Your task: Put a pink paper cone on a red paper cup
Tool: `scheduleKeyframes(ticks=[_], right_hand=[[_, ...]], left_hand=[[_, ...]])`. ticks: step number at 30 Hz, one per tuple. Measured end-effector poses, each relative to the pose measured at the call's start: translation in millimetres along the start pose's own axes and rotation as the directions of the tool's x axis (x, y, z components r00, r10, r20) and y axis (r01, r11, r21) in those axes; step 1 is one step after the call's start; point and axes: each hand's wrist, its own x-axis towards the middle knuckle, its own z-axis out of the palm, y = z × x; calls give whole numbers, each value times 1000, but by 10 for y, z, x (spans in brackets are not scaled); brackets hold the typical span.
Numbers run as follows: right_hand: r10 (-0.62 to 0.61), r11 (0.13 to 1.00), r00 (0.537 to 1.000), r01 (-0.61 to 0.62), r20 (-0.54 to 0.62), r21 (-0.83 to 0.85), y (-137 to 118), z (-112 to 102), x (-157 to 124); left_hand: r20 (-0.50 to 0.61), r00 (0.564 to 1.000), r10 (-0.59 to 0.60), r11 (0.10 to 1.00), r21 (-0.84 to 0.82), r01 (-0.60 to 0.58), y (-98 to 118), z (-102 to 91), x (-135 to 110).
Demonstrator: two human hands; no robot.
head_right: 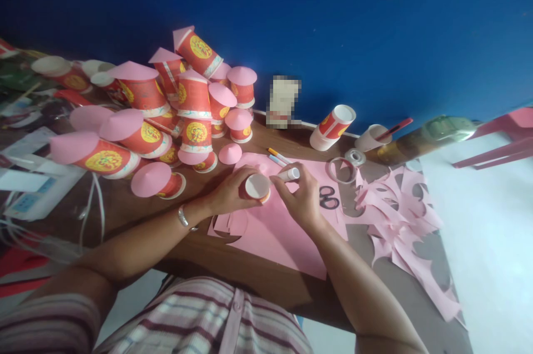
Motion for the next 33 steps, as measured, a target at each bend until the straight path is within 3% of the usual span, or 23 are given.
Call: scheduleKeyframes(ticks=[6, 33], right_hand=[[-72, 996, 997, 74, 42, -48, -49, 42, 83], [43, 999, 999, -44, 27, 3, 46, 95, 96]], left_hand=[[15, 999, -36, 999, -5, 36, 24, -10, 5], [5, 999, 35, 999, 15, -35, 31, -23, 16]])
